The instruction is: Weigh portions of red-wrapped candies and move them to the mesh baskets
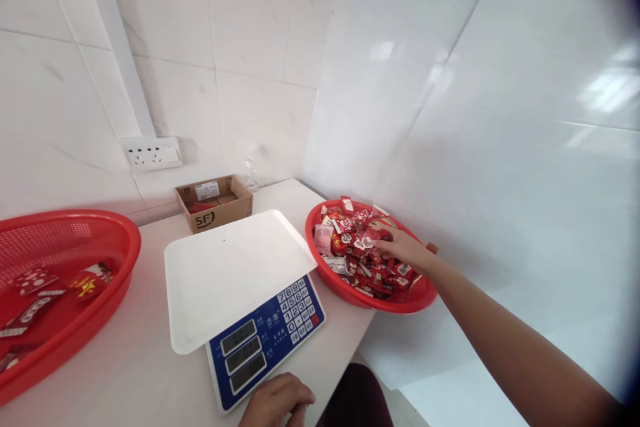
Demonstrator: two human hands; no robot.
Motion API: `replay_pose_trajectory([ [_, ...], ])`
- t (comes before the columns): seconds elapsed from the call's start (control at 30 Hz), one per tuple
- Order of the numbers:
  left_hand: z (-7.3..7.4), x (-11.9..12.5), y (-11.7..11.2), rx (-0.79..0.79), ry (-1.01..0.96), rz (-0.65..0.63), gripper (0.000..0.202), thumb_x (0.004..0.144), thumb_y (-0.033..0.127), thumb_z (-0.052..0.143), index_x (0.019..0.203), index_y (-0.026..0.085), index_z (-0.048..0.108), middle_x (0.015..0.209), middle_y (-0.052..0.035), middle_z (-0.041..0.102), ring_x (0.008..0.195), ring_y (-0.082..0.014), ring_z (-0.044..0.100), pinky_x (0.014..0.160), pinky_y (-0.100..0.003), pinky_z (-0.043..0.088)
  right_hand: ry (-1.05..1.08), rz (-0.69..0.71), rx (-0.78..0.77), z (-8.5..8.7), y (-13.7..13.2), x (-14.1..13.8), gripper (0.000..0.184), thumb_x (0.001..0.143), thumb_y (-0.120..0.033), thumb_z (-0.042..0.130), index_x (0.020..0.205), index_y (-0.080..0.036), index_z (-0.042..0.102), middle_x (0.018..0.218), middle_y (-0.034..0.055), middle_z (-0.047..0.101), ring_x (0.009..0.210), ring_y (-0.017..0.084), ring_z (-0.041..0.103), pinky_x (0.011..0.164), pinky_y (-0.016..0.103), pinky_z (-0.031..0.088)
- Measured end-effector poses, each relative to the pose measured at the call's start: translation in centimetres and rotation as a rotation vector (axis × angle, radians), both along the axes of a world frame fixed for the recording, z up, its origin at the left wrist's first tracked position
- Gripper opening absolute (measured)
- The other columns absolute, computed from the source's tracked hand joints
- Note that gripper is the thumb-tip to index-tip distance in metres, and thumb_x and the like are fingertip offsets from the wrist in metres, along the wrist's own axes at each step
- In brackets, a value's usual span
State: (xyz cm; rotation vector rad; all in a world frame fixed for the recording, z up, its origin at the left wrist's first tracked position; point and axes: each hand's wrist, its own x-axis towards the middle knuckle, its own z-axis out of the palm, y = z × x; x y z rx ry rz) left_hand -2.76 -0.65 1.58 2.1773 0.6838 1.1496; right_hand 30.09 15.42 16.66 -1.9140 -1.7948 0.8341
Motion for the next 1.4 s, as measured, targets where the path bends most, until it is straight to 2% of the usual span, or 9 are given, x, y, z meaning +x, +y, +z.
replay_pose_trajectory([
  [0.13, -0.2, -0.2, 0.2, -0.017, 0.02, -0.017, 0.03, 0.077, -0.001, 0.044, 0.094, 0.02, 0.058, 0.076, -0.002, 0.065, 0.068, -0.0109, 0.064, 0.064, -0.016, 0.049, -0.063, 0.047, -0.05, 0.0, 0.0, 0.8, 0.052, 0.086, -0.053, 0.044, 0.124, -0.019, 0.053, 0.101, 0.0102, 0.069, 0.094, 0.023, 0.065, 0.082, 0.036, 0.052],
  [0.23, -0.2, -0.2, 0.1, -0.03, 0.024, -0.03, 0.03, 0.078, 0.0, 0.044, 0.094, 0.019, 0.058, 0.077, -0.0024, 0.065, 0.068, -0.0113, 0.064, 0.064, -0.016, 0.049, -0.181, 0.134, -0.112, -0.6, -0.4, 1.2, 0.065, 0.075, -0.054, 0.061, 0.131, -0.022, 0.052, 0.121, 0.011, 0.062, 0.112, 0.029, 0.057, 0.095, 0.04, 0.045],
  [0.33, 0.1, -0.2, -0.1, -0.058, 0.044, -0.028, 0.028, 0.078, 0.001, 0.045, 0.094, 0.019, 0.059, 0.078, -0.0031, 0.066, 0.07, -0.0119, 0.065, 0.065, -0.017, 0.049, -0.307, 0.221, -0.179, -2.1, -1.4, 0.5, 0.086, 0.06, -0.047, 0.075, 0.138, -0.026, 0.046, 0.143, 0.0123, 0.043, 0.119, 0.035, 0.052, 0.1, 0.043, 0.041],
  [0.43, 0.7, 0.0, -0.2, -0.083, 0.07, -0.026, 0.025, 0.08, 0.004, 0.046, 0.093, 0.019, 0.061, 0.078, -0.003, 0.068, 0.071, -0.012, 0.065, 0.065, -0.016, 0.049, -0.423, 0.238, -0.186, -3.6, -2.5, -0.9, 0.091, 0.059, -0.037, 0.075, 0.143, -0.03, 0.038, 0.154, 0.0149, 0.02, 0.113, 0.039, 0.055, 0.094, 0.049, 0.043],
  [0.57, 1.4, 0.2, -0.4, -0.084, 0.057, 0.012, 0.023, 0.08, 0.005, 0.047, 0.09, 0.019, 0.062, 0.076, -0.0021, 0.068, 0.069, -0.0119, 0.066, 0.064, -0.016, 0.05, -0.501, 0.214, -0.079, -4.7, -2.8, -1.8, 0.074, 0.064, -0.021, 0.067, 0.136, -0.022, 0.048, 0.143, 0.0185, 0.038, 0.108, 0.035, 0.058, 0.091, 0.044, 0.043],
  [0.73, 1.7, 0.2, -0.5, -0.093, 0.049, 0.022, 0.022, 0.082, 0.007, 0.046, 0.09, 0.018, 0.063, 0.076, -0.0033, 0.068, 0.069, -0.0122, 0.066, 0.063, -0.016, 0.05, -0.457, 0.113, 0.058, -3.8, -2.0, -0.3, 0.031, 0.072, -0.008, 0.049, 0.095, -0.021, 0.066, 0.101, 0.006, 0.067, 0.095, 0.02, 0.062, 0.084, 0.029, 0.044],
  [1.03, 1.3, 0.5, -0.5, -0.139, 0.053, 0.045, 0.022, 0.083, 0.011, 0.045, 0.089, 0.017, 0.065, 0.076, -0.0051, 0.067, 0.067, -0.0131, 0.065, 0.061, -0.018, 0.049, -0.329, -0.146, 0.181, -1.1, -0.5, 0.6, 0.018, 0.075, -0.018, 0.048, 0.086, -0.023, 0.062, 0.06, -0.0039, 0.06, 0.052, 0.014, 0.055, 0.055, 0.025, 0.042],
  [1.23, 1.1, 0.6, -0.7, -0.134, 0.084, 0.054, 0.024, 0.079, 0.01, 0.046, 0.089, 0.017, 0.067, 0.074, -0.0047, 0.068, 0.063, -0.0125, 0.064, 0.055, -0.016, 0.048, -0.318, -0.193, 0.265, -0.1, 0.3, -0.9, 0.01, 0.072, -0.019, 0.052, 0.074, -0.023, 0.061, 0.065, -0.001, 0.062, 0.058, 0.015, 0.055, 0.062, 0.028, 0.042],
  [1.4, 0.5, 0.8, -0.6, -0.124, 0.056, 0.054, 0.027, 0.074, 0.008, 0.047, 0.087, 0.017, 0.069, 0.075, -0.0053, 0.07, 0.067, -0.0148, 0.067, 0.062, -0.019, 0.052, -0.199, -0.095, 0.344, 1.6, 0.4, -5.0, 0.02, 0.078, -0.032, 0.049, 0.089, -0.023, 0.063, 0.071, 0.0001, 0.064, 0.063, 0.018, 0.057, 0.067, 0.032, 0.046],
])
